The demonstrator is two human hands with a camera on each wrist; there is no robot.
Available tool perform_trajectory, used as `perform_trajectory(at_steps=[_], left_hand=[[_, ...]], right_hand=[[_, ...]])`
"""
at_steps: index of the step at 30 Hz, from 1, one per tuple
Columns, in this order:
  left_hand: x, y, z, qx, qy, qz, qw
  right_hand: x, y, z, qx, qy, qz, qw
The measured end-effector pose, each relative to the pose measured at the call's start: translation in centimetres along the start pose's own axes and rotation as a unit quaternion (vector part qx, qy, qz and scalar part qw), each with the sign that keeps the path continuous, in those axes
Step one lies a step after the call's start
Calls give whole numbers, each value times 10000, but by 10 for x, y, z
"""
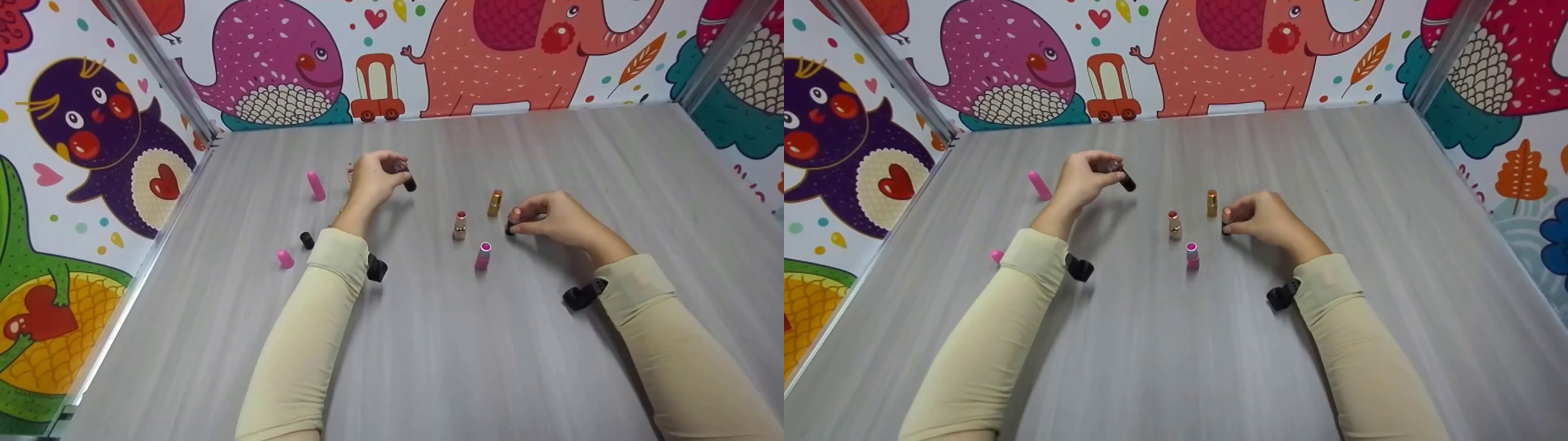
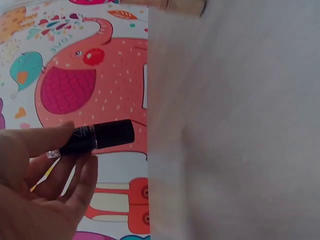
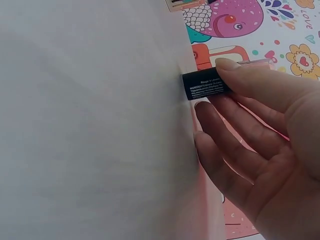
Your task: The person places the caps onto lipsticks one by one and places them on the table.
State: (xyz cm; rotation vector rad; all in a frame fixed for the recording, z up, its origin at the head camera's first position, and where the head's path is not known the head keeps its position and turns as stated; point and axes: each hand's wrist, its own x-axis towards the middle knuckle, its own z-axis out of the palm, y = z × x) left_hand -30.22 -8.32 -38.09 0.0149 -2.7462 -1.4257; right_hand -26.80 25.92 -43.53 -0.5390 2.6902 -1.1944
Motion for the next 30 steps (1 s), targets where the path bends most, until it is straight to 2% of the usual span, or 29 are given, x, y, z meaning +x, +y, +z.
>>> perform_trajectory(at_steps=[8,19,25,30], left_hand=[[17,-2,4,739,30,-38,9973],[28,-10,9,1097,194,-212,9935],[31,-13,13,1158,314,-486,9916],[33,-13,15,1396,463,-436,9882]], right_hand=[[1,1,2,-88,35,-53,9999],[0,2,-1,-16,8,-77,10000],[3,3,1,114,-32,-109,9999],[2,4,0,82,-19,-71,9999]])
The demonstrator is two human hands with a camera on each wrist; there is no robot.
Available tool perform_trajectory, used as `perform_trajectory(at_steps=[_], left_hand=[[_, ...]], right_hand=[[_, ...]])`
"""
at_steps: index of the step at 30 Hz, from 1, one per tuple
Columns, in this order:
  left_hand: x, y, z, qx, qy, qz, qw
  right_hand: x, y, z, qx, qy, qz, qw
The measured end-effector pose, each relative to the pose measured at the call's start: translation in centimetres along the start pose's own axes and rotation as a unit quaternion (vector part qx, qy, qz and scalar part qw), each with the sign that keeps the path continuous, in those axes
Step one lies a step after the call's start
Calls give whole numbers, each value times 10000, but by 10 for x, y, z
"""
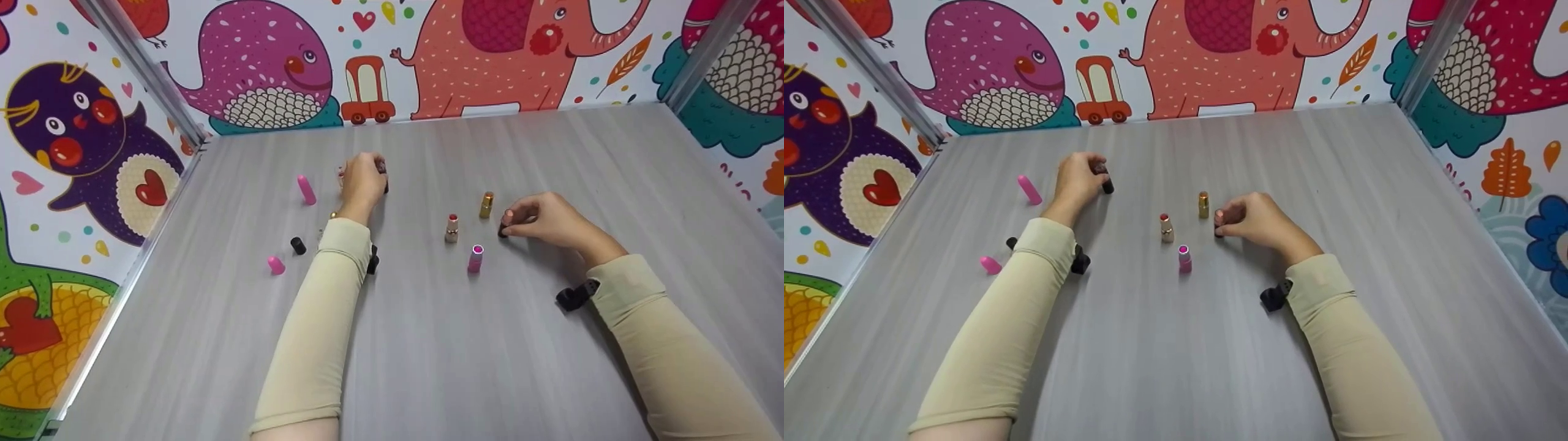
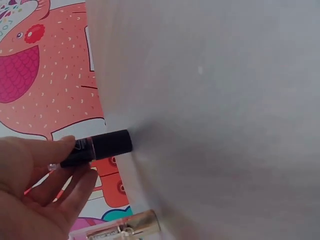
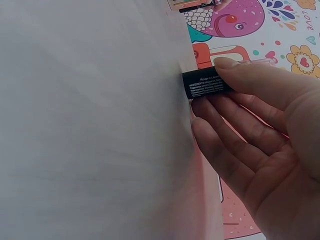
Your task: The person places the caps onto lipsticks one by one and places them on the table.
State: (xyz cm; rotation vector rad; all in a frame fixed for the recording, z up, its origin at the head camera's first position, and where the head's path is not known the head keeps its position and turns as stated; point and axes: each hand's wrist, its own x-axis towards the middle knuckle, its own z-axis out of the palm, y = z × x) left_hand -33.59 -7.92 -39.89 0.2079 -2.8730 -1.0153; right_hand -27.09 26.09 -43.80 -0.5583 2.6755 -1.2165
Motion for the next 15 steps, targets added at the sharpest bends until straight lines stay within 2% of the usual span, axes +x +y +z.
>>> perform_trajectory(at_steps=[4,10,15], left_hand=[[-1,0,0,54,110,55,9999],[-3,1,-3,22,109,36,9999],[-9,-1,-17,-252,-20,142,9996]], right_hand=[[0,0,0,-58,5,-10,10000],[-1,-2,0,-94,7,49,9999],[-2,-4,-1,-162,-23,78,9998]])
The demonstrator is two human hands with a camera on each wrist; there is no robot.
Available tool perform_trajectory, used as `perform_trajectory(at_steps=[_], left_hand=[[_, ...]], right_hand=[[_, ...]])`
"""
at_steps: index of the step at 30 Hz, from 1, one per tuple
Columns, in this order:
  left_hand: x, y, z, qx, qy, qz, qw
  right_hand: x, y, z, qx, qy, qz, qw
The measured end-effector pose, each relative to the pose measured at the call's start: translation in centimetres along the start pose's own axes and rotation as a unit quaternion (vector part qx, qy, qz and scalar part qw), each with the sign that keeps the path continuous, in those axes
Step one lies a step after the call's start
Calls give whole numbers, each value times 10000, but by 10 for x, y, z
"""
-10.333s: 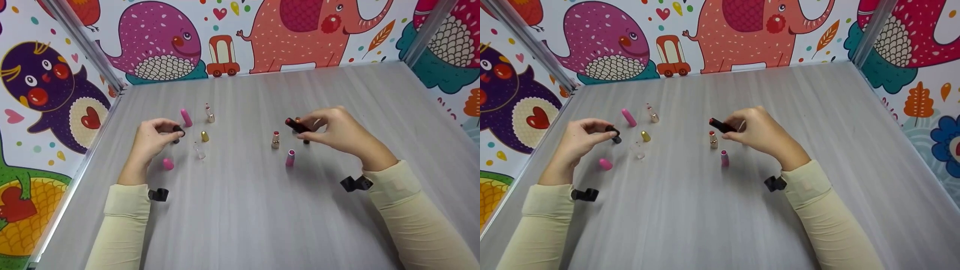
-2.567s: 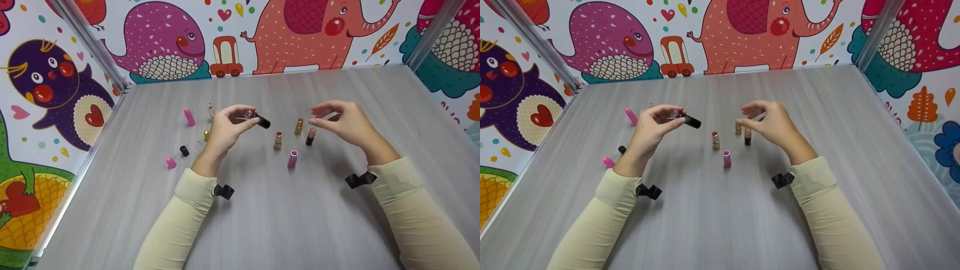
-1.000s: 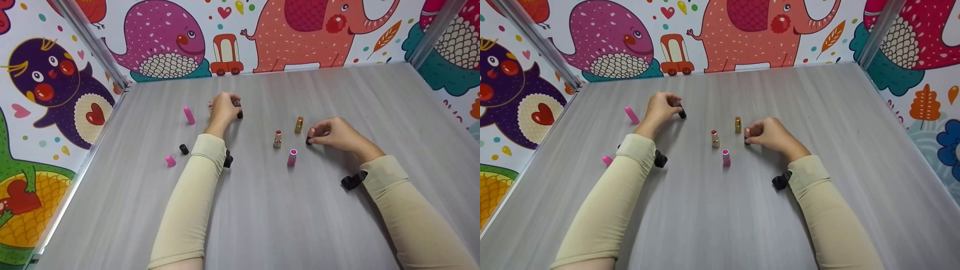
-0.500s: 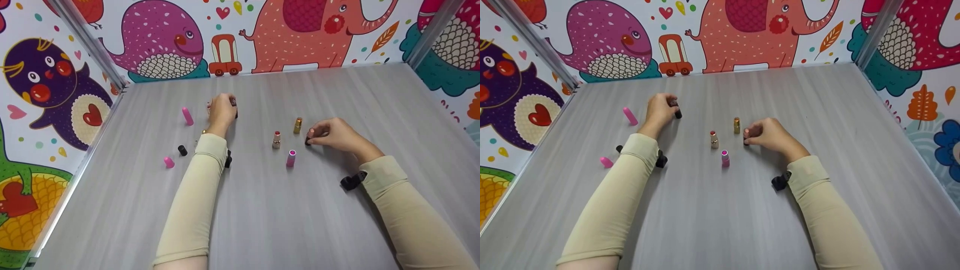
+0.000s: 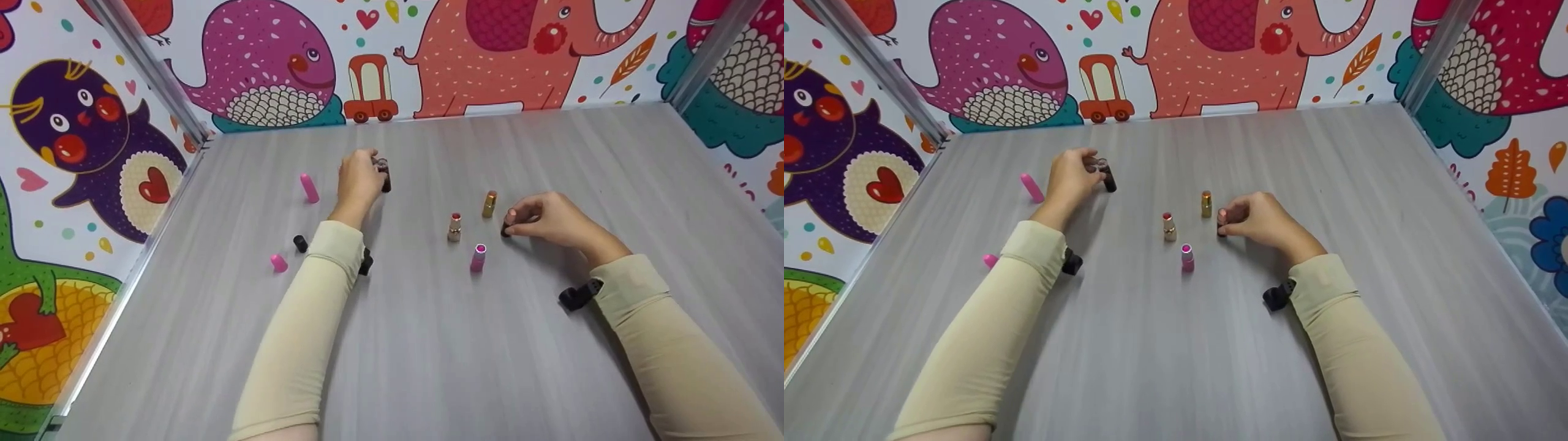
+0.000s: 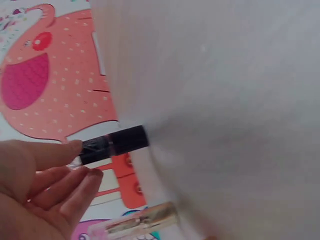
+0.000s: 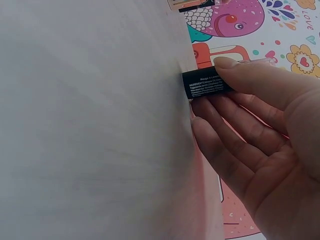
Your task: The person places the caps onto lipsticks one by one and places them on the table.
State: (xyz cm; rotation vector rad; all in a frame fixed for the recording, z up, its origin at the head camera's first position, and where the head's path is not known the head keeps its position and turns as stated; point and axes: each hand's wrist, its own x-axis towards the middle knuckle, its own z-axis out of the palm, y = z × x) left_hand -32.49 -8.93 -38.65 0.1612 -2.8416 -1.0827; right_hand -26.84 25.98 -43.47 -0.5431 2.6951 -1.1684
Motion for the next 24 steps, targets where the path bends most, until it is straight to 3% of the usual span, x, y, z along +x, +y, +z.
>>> perform_trajectory(at_steps=[10,15,24], left_hand=[[-25,-14,-57,-713,-166,238,9970],[-36,-32,-86,-806,-235,500,9952],[-54,-70,-122,-844,-326,452,9949]], right_hand=[[-1,0,0,74,42,2,10000],[0,0,0,63,35,5,10000],[0,0,2,154,105,36,9998]])
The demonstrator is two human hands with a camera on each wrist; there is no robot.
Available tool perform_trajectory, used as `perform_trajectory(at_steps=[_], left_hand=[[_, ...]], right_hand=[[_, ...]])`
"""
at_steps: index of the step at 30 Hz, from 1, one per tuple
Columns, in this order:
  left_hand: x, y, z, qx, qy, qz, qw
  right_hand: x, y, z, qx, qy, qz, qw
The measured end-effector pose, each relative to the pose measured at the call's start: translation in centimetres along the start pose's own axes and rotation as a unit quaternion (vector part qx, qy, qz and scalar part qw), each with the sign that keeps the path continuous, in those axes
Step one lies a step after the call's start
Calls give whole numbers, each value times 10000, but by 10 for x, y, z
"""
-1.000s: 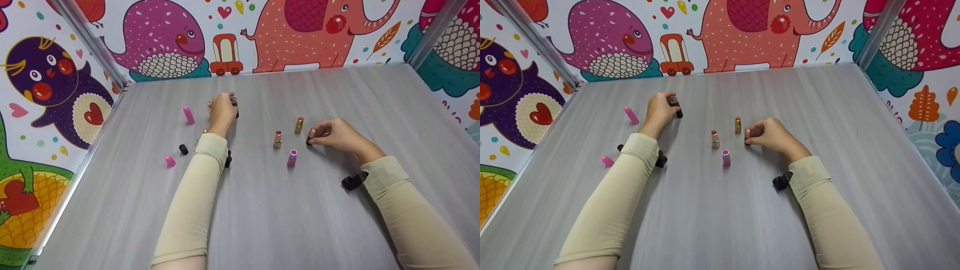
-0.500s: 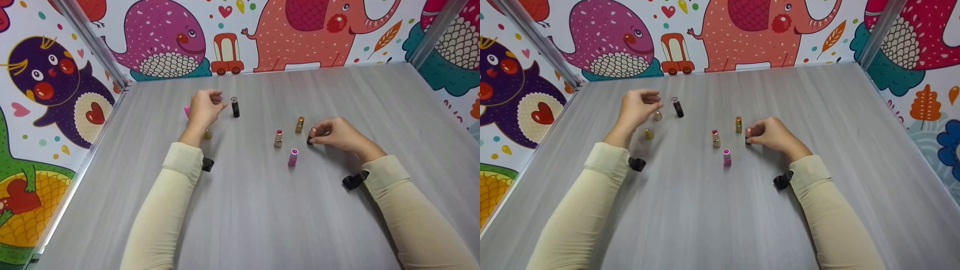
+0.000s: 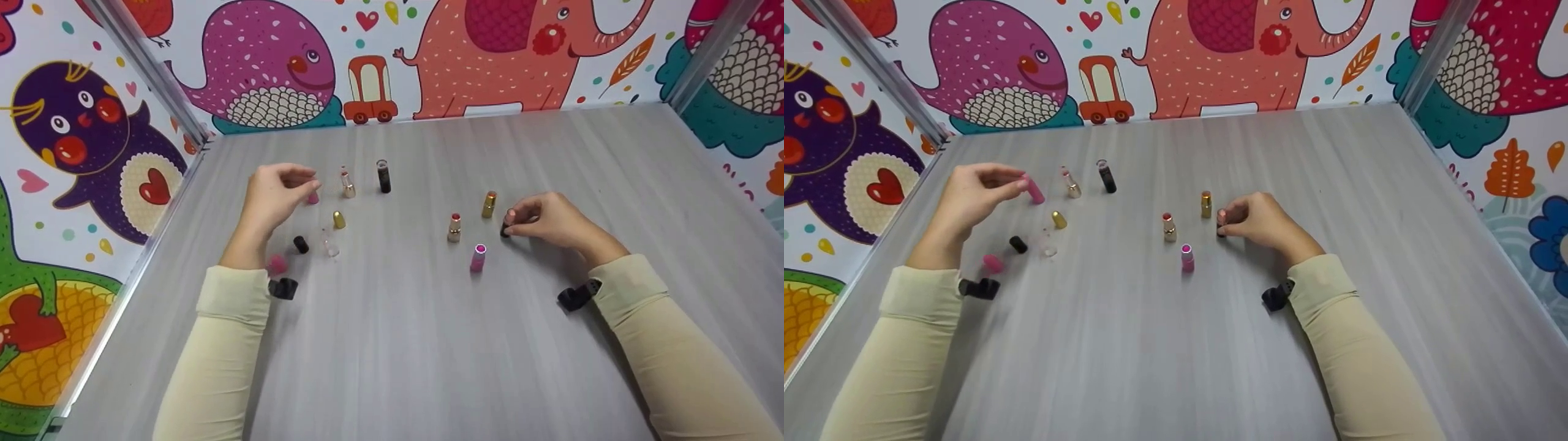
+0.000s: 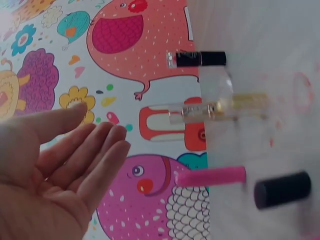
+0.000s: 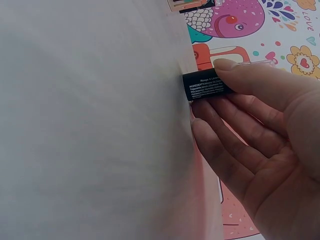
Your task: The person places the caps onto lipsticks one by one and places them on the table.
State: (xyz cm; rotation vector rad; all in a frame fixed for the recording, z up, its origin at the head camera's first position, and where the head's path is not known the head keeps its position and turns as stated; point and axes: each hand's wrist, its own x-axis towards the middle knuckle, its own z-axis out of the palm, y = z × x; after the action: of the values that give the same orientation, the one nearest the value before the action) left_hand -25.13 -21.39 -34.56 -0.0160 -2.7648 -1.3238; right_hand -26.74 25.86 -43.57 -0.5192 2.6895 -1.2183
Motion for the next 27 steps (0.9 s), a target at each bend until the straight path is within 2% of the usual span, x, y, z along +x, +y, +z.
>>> perform_trajectory(at_steps=[5,9,13,17,23,27], left_hand=[[-4,-25,-12,-10,-534,-175,9984],[-5,-52,-20,-65,-907,-391,9951],[-5,-82,-27,-265,-1119,-278,9930],[-7,-103,-32,-366,-1448,-105,9887],[-7,-112,-28,99,-2000,-40,9797],[-5,-111,-21,378,-2079,-63,9774]], right_hand=[[0,1,0,-66,80,-48,9999],[1,2,1,-25,82,-46,10000],[0,0,2,25,43,16,10000],[0,-2,2,10,19,54,10000],[0,-2,0,-26,7,24,10000],[0,-1,1,-10,-12,4,10000]])
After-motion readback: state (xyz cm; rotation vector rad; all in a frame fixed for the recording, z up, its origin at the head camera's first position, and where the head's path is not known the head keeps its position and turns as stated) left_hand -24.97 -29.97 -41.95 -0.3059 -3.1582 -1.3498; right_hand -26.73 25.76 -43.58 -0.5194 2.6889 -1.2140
